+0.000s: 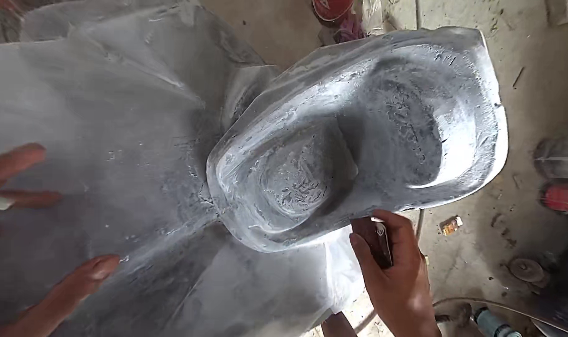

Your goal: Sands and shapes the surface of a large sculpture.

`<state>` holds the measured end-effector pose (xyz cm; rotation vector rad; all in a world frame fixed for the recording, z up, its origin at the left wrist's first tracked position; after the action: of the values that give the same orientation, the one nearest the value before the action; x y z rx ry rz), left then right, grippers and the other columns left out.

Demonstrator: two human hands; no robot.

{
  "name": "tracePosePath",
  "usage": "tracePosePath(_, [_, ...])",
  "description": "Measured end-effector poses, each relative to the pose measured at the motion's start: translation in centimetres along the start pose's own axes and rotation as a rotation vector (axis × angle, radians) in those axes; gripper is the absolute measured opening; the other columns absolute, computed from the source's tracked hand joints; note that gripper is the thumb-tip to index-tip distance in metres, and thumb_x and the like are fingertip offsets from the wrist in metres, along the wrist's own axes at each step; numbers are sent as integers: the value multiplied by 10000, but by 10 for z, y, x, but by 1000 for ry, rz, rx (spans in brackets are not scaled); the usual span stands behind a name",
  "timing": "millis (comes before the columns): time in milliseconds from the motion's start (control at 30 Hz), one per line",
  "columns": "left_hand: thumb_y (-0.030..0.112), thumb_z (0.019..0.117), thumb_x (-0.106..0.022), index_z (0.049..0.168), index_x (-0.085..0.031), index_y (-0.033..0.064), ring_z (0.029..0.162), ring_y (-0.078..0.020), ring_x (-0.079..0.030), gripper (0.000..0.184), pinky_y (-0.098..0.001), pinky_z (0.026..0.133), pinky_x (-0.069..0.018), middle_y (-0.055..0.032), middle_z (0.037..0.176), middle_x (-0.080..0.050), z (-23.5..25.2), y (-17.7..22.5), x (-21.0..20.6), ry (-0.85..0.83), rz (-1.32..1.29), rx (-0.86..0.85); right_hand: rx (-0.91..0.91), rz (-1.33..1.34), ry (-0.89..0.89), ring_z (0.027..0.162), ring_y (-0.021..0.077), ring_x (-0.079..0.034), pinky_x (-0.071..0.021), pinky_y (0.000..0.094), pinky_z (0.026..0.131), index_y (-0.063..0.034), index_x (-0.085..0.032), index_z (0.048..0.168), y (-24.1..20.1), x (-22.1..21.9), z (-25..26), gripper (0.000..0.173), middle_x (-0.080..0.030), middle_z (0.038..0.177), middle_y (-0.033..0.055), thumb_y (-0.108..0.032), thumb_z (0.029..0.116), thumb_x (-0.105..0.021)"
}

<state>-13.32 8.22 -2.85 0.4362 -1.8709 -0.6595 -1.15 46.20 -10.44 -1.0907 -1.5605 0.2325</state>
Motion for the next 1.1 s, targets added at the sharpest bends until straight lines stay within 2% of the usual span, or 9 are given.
tracePosePath(67, [380,862,-765,1432,-432,-141,1251,-273,-586,841,-354,1053,-478,-278,1416,-543,-4,-16,4,14,25,52,86,-178,92,657,9,-628,-552,241,557,-171,-728,1129,-11,7,3,283,-698,851,-83,-373,933,-698])
tracePosePath(200, [484,814,-734,1592,-257,-19,1331,-381,-513,1042,-509,1043,-468,-248,1564,-421,1,-20,9,58,94,-33,204,-380,71,716,93,-666,-564,315,564,-226,-773,1168,-30,-3,0,252,-708,1000,-15,-335,993,-629])
tracePosePath(300, [570,798,-708,1627,-229,92,1331,-340,-524,1070,-517,1027,-469,-177,1575,-435,4,-18,14,86,170,-77,320,-445,37,818,136,-677,-575,354,705,-275,-788,1139,-46,-25,-12,221,-712,1080,2,-333,986,-639])
tracePosePath(400, [623,803,-691,1642,-223,179,1340,-311,-528,1058,-531,1024,-468,-109,1585,-445,4,-21,14,100,204,-117,399,-532,19,942,212,-678,-508,566,928,-366,-769,1176,-54,-32,-15,240,-687,1141,33,-321,975,-646])
tracePosePath(433, [628,801,-687,1643,-222,204,1337,-307,-529,1051,-543,1016,-468,-89,1585,-446,4,-23,14,103,205,-130,380,-543,13,949,242,-665,-505,580,907,-380,-762,1183,-52,-28,-12,243,-666,1163,60,-321,976,-651])
tracePosePath(567, [660,810,-663,1643,-216,199,1383,-289,-496,1052,-561,1066,-436,-55,1605,-424,3,-23,14,109,229,-131,356,-501,-25,997,294,-633,-541,505,782,-321,-754,1215,-59,-41,-16,277,-633,1190,108,-412,970,-660])
tracePosePath(667, [670,812,-649,1641,-223,164,1371,-293,-509,1060,-558,1061,-432,-69,1594,-443,3,-19,15,122,243,-151,470,-436,-10,1041,264,-606,-475,495,830,-316,-742,1223,-76,-64,-33,304,-640,1117,46,-457,980,-626])
tracePosePath(800, [668,809,-649,1645,-217,172,1381,-305,-500,1064,-579,1081,-407,-62,1592,-448,5,-16,16,110,236,-163,484,-373,45,1031,223,-638,-501,479,855,-291,-754,1228,-49,-42,-21,296,-691,1083,7,-384,960,-671])
tracePosePath(1100, [689,798,-633,1643,-227,169,1366,-329,-506,1072,-601,1073,-397,-84,1575,-464,7,-11,17,110,252,-170,735,-206,-47,1185,201,-582,-457,476,996,-310,-742,1227,-44,-60,-25,264,-670,1208,-14,-322,976,-660])
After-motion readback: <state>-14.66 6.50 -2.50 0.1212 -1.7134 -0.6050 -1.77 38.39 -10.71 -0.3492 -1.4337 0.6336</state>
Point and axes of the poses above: each hand's wrist, its own z-axis towards the middle knuckle, its own x-axis out of the back of the hand, y = z × x, the point moved 8 cm from there along z, towards the middle knuckle
